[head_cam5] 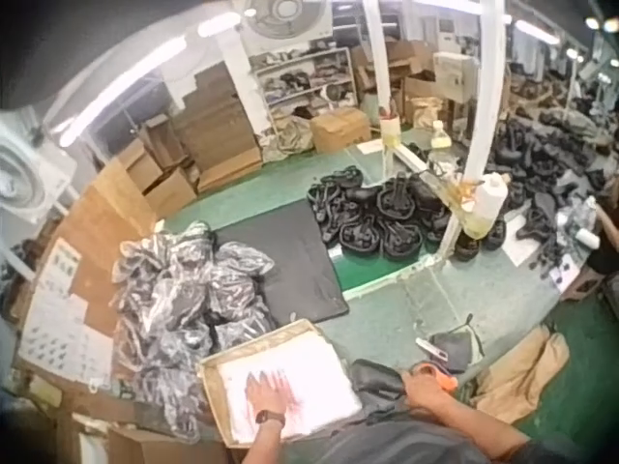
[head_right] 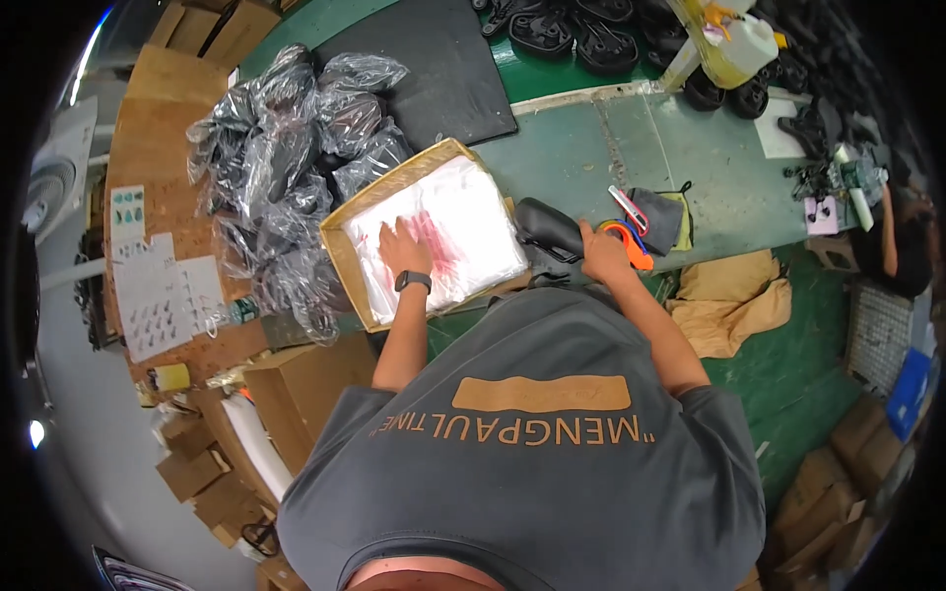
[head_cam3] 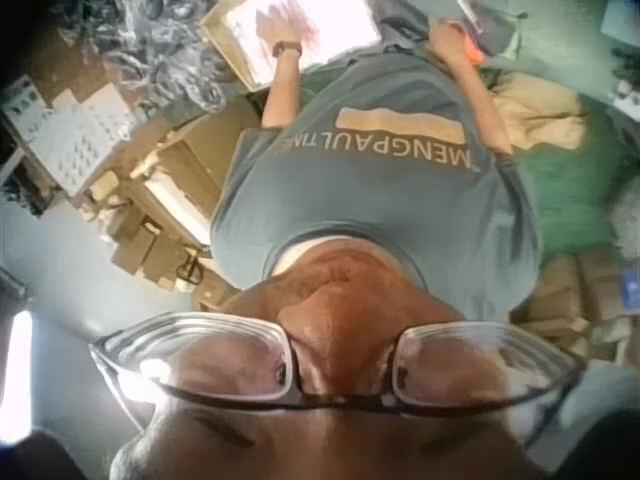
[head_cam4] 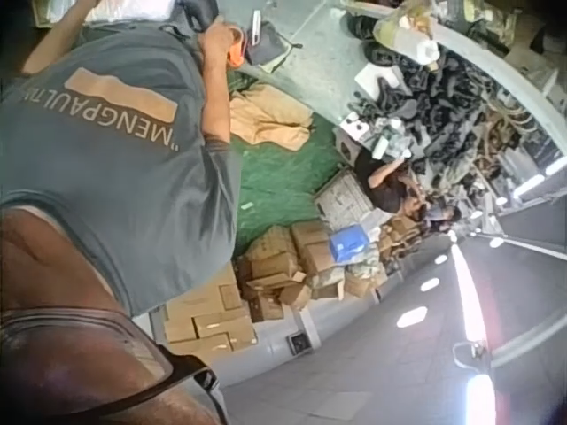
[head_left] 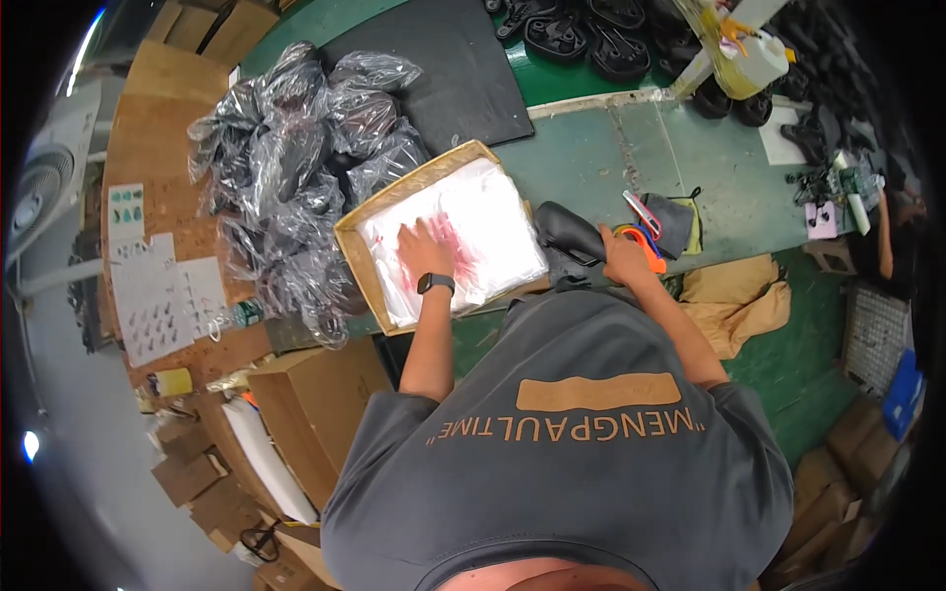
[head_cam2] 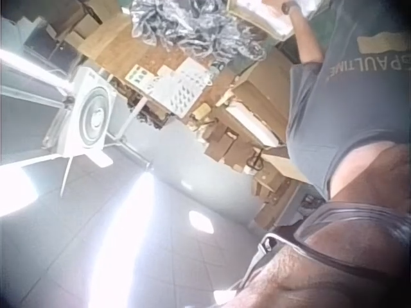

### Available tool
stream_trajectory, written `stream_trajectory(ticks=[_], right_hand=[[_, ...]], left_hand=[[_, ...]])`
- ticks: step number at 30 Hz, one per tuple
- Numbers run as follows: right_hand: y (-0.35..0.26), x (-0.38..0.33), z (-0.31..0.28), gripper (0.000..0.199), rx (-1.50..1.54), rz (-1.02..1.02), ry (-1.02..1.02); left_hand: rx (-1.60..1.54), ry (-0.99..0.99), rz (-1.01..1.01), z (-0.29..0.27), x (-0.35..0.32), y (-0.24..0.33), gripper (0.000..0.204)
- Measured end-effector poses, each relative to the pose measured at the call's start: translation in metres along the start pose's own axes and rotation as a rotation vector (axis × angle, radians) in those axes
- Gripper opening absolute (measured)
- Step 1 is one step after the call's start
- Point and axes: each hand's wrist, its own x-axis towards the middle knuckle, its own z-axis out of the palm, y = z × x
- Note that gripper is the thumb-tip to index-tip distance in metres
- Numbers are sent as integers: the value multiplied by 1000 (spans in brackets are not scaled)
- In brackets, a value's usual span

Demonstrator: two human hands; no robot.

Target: Assemble a cardboard box and pack bicycle seats into individual plastic bags.

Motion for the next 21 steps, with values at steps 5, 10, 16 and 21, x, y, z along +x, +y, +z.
stream_trajectory(ticks=[5,10,16,21], right_hand=[[-8,8,23,93,328,87,104],[-6,15,3,74,915,278,-195],[-9,-30,-38,71,1553,206,-293],[-79,-53,-87,71,1849,-163,-474]], left_hand=[[-795,-253,-3,40,-1,93,31],[-681,-303,-202,89,-3,109,33],[-884,-320,9,44,-25,62,25],[-971,-277,236,-33,-61,51,23]])
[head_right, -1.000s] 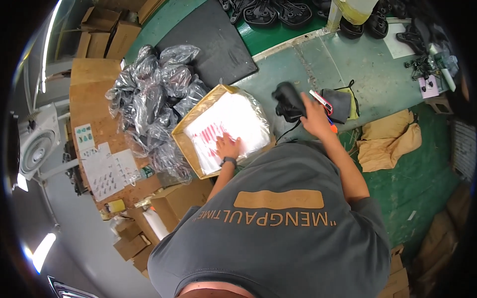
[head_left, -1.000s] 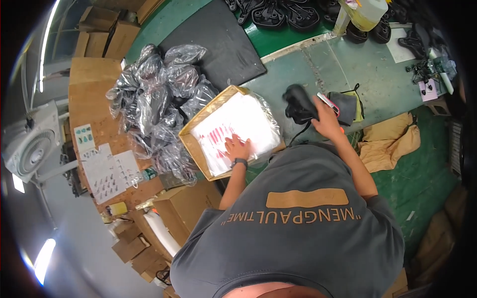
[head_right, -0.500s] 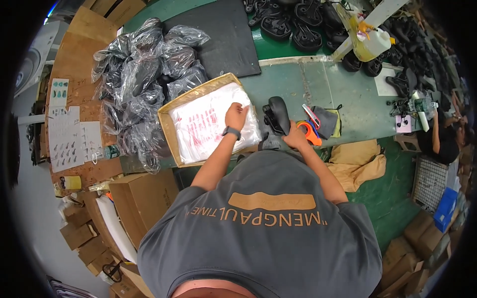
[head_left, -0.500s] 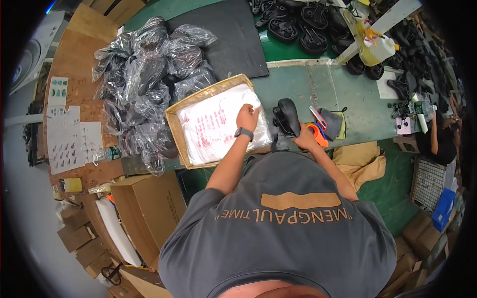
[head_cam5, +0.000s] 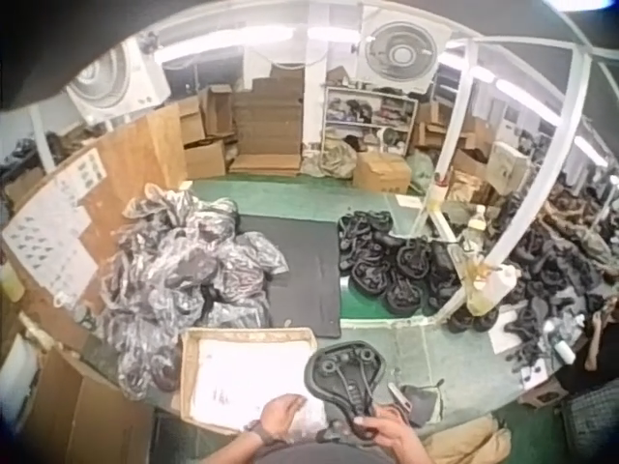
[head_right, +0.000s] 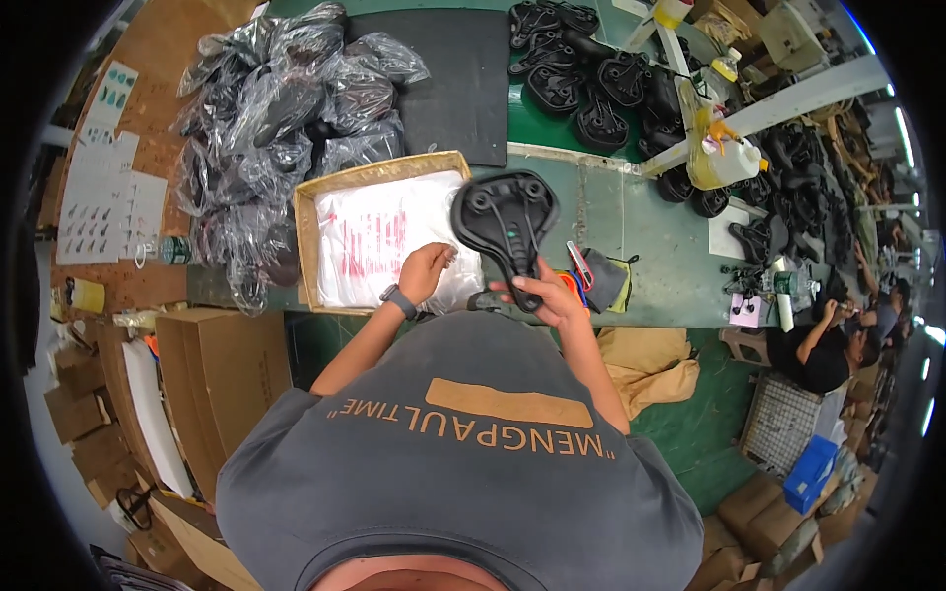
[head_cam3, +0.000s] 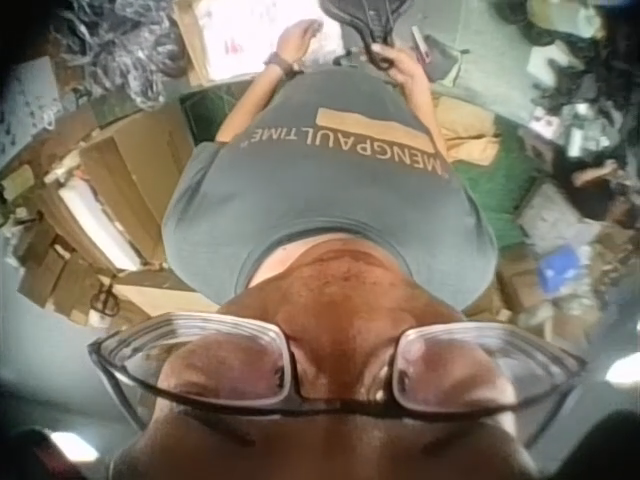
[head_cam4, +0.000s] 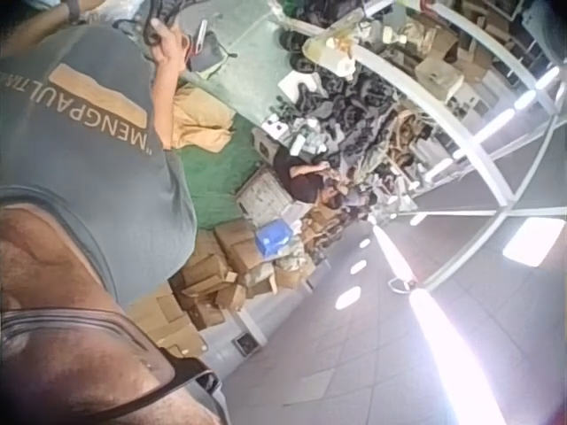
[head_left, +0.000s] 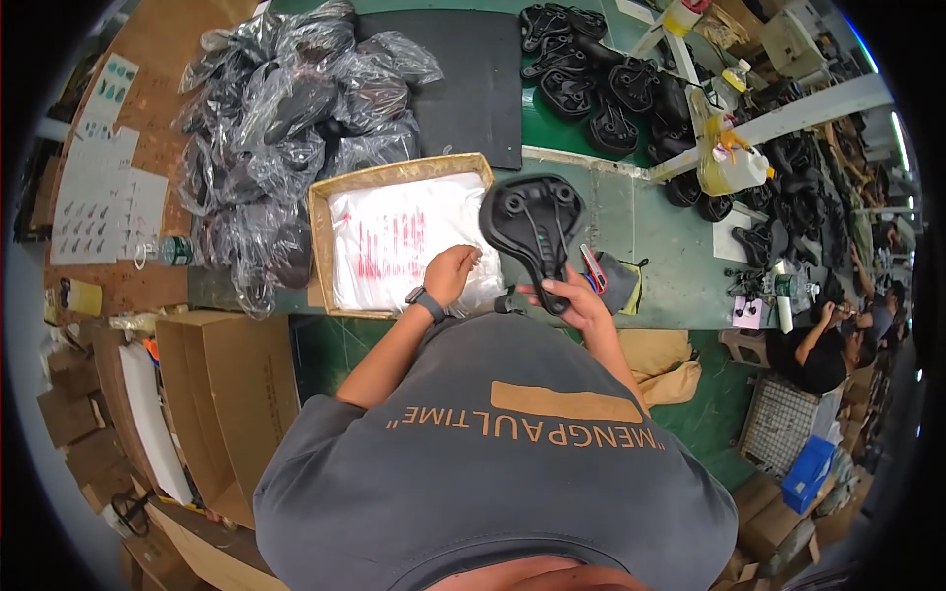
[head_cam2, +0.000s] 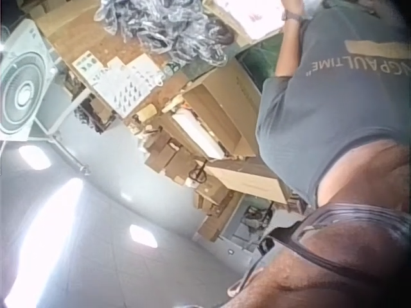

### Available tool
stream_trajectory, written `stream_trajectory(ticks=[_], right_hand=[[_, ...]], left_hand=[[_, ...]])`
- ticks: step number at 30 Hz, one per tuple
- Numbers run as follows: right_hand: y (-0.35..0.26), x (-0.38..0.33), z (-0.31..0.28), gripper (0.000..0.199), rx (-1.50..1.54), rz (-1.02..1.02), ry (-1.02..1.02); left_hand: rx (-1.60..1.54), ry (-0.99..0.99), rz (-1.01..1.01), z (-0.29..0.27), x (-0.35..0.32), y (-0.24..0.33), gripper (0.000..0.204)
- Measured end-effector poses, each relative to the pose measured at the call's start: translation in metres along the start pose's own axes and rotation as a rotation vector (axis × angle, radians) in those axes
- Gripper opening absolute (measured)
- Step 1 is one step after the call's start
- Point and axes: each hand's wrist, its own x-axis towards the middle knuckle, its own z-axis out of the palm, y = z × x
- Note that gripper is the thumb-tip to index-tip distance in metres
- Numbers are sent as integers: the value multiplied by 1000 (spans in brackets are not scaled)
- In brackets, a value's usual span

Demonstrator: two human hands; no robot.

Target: Assemble a cardboard box and pack bicycle seats into individual plastic bags.

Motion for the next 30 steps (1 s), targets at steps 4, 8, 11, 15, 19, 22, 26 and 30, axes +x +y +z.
stream_trajectory(ticks=[4,8,11,15,19,22,26,30], right_hand=[[5,48,53,67,38,123,-120],[27,77,71,50,-21,209,-69],[43,76,97,36,78,214,66],[43,72,87,27,377,80,6],[35,56,119,42,192,-45,-207],[21,50,142,67,-365,-74,-157],[47,57,157,107,-1117,-352,63],[50,67,130,97,-484,80,126]], left_hand=[[-40,-95,54,-17,-22,33,23],[-480,-143,-192,-44,-50,12,25],[-900,-63,-417,-74,-65,17,27],[-1843,298,-327,-162,-54,-28,21],[-1823,115,-403,-232,-54,-6,21],[-1403,64,-444,-234,-39,2,24],[-641,303,36,-209,1,88,21],[-435,-209,402,-207,2,153,7]])
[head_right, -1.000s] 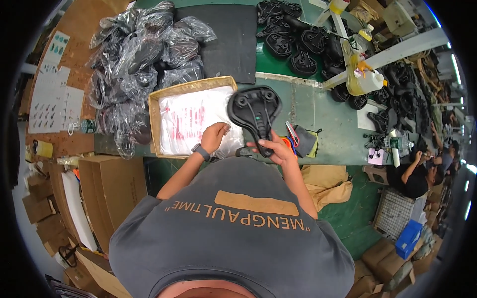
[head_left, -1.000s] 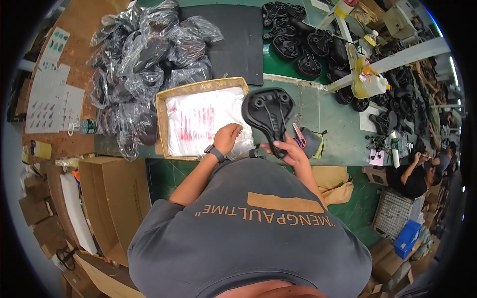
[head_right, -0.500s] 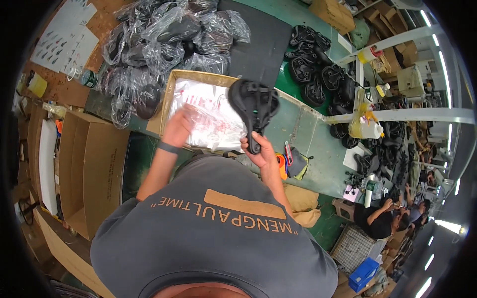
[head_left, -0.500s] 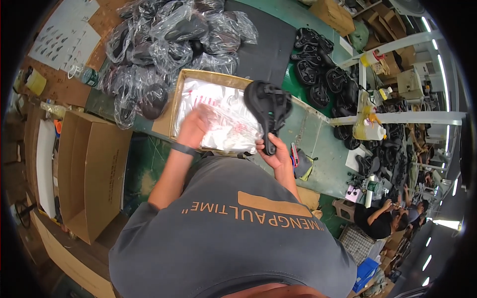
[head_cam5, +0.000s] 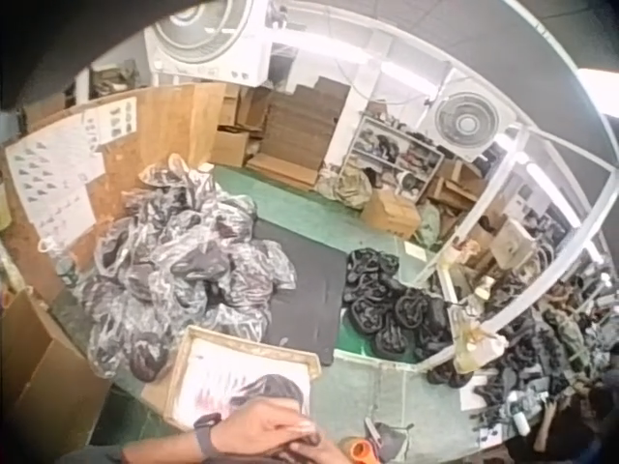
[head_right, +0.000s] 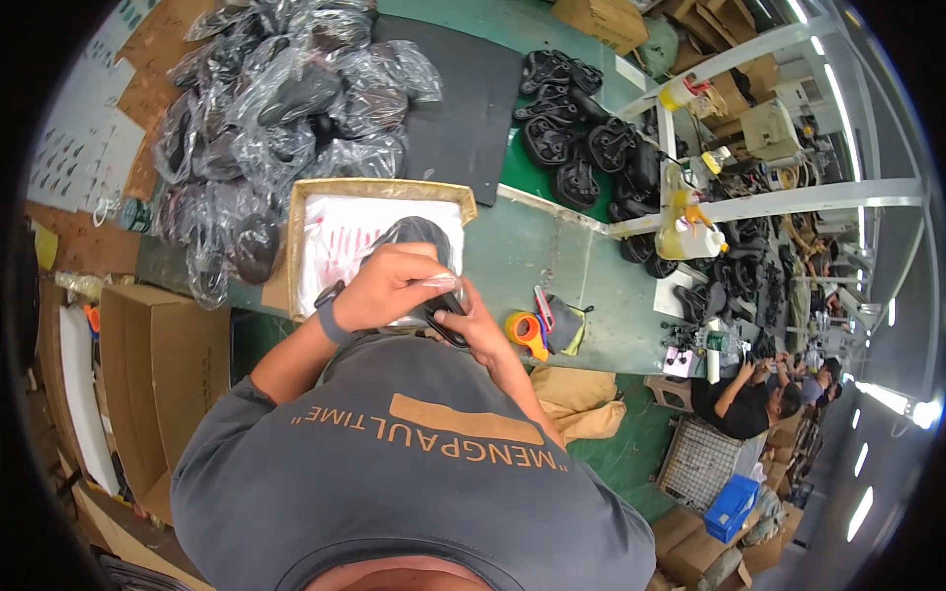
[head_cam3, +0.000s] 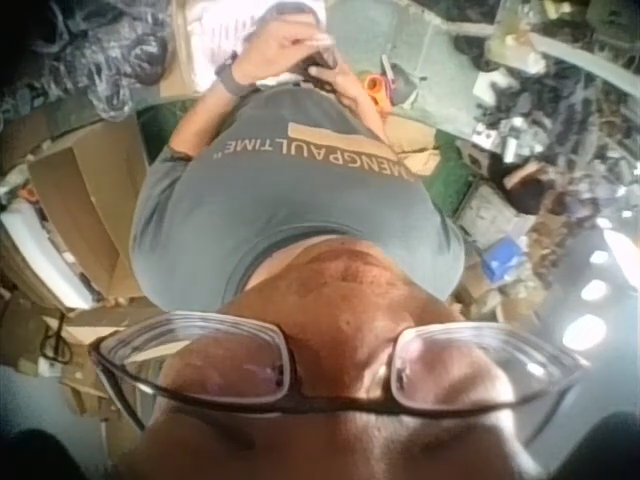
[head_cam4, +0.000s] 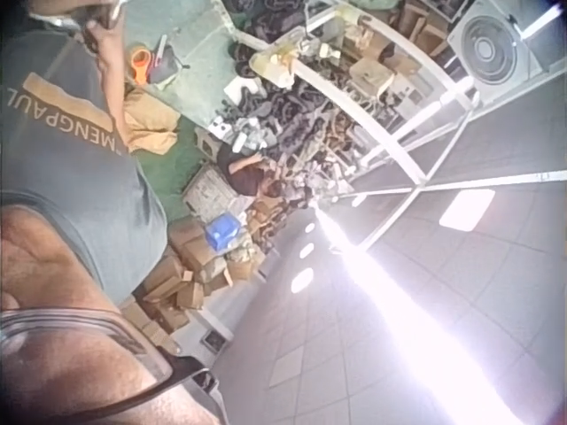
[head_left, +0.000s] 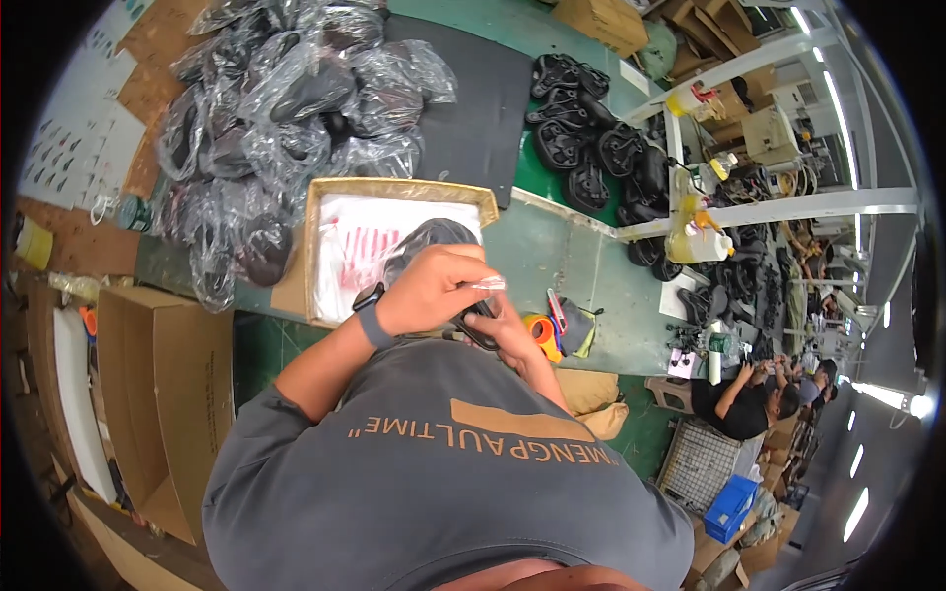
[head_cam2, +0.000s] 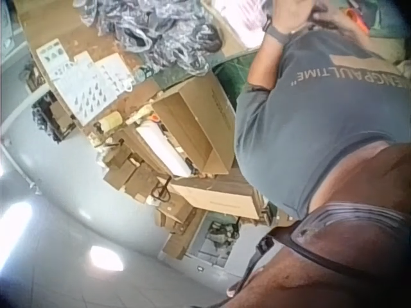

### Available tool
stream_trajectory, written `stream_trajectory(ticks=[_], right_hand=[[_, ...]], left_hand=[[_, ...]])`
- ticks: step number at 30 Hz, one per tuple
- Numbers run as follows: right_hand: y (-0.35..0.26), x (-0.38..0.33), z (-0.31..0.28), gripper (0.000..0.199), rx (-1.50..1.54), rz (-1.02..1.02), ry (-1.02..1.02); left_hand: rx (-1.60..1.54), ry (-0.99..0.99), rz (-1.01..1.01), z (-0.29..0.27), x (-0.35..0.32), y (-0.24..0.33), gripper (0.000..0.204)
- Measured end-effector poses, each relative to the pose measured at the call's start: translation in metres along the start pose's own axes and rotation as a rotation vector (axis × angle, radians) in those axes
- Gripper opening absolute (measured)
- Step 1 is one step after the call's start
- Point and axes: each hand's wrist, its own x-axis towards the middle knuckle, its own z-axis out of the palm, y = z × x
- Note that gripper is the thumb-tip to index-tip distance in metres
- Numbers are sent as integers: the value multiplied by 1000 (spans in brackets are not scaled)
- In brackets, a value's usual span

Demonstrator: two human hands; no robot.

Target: Assemble a cardboard box and pack bicycle seats into individual plastic bags.

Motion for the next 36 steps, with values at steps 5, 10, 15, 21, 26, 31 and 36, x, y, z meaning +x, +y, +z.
stream_trajectory(ticks=[5,10,15,21,26,31,36], right_hand=[[-37,-6,-67,66,761,-45,-390],[-35,35,-168,56,331,-154,394],[-67,104,-285,60,287,-115,480],[-122,248,-463,63,417,-331,746],[-147,372,-531,56,638,-152,766],[-116,376,-527,60,988,-54,570],[-62,258,-346,67,1223,-425,287]], left_hand=[[-12,752,-240,-131,47,-23,21],[340,1267,-49,-301,74,47,35],[672,1405,266,-251,150,77,35],[714,588,-173,-99,176,-95,13],[432,133,-567,24,113,-224,14],[533,-57,-675,72,65,-305,30],[733,-98,-648,76,45,-333,35]])
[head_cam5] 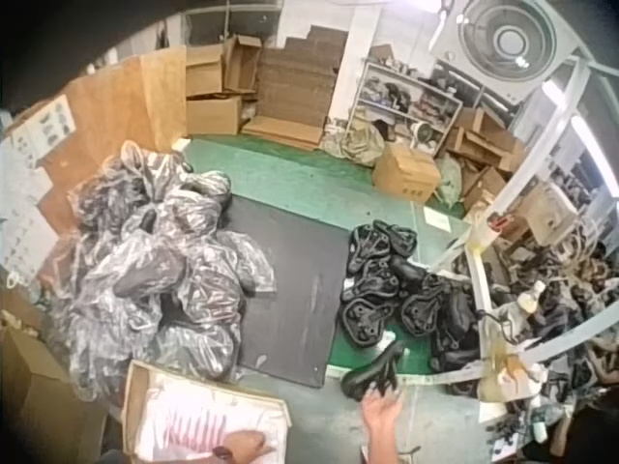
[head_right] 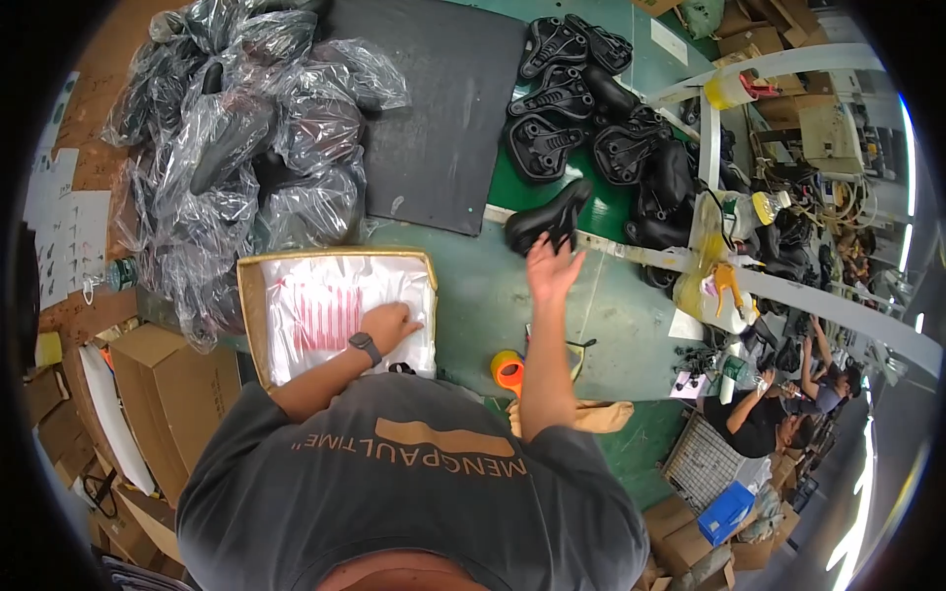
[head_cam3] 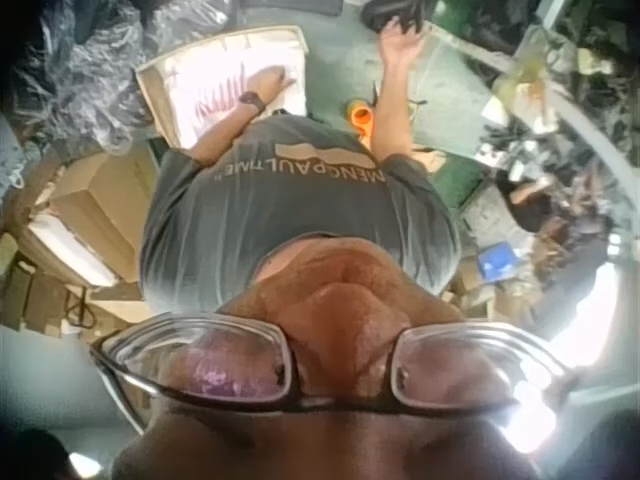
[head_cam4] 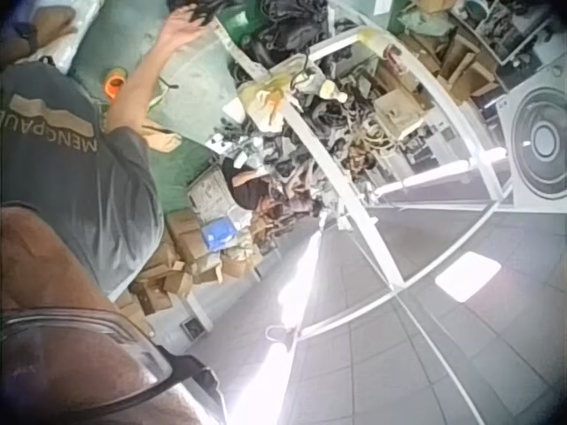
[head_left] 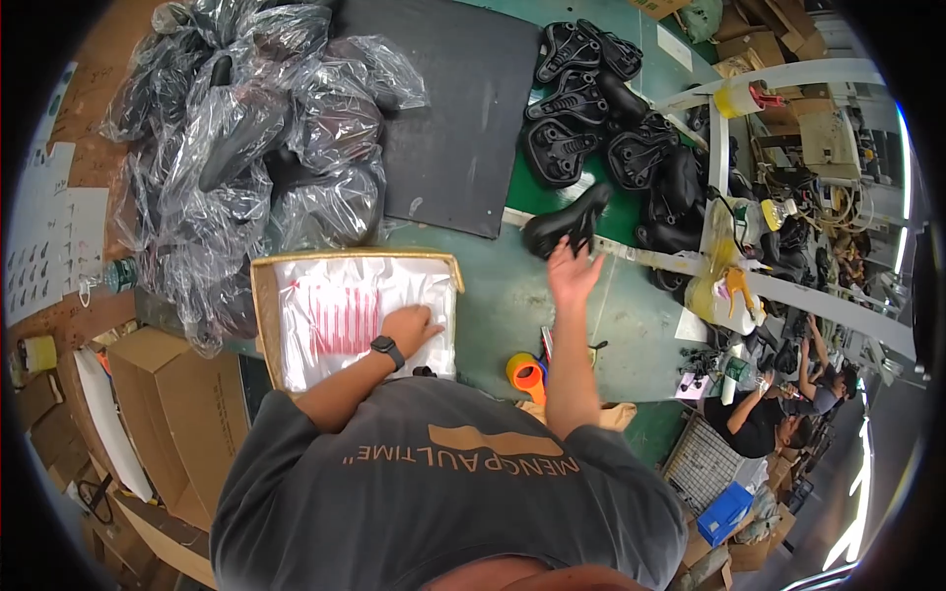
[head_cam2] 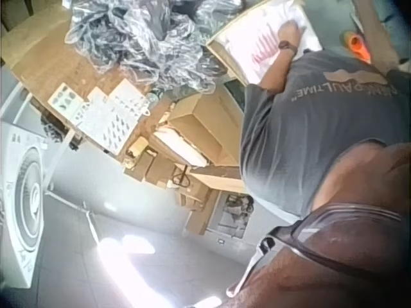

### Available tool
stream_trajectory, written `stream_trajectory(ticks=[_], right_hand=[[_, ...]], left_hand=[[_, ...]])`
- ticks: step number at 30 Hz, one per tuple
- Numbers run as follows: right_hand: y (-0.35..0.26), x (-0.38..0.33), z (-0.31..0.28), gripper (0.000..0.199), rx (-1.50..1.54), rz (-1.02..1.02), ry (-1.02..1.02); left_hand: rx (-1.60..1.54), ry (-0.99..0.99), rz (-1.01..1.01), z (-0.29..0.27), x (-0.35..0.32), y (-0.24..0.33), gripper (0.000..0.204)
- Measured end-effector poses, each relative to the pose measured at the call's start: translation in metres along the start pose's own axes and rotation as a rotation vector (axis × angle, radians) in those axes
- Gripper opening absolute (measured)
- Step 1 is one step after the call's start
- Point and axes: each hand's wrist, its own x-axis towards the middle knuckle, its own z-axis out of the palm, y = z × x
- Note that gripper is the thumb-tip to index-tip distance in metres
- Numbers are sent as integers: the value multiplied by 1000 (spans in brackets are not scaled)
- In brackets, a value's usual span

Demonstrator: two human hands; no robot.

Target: Assemble a cardboard box and pack bicycle seats into individual plastic bags.

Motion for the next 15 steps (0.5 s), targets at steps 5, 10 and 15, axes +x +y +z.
stream_trajectory(ticks=[5,10,15], right_hand=[[76,-178,-40,81,-178,149,231],[124,-251,-122,112,-1223,112,269],[135,-271,-138,137,-1993,-295,332]], left_hand=[[-60,146,42,20,-15,-10,23],[-356,258,-37,37,-33,-30,20],[-1394,148,-535,30,-50,-31,24]])
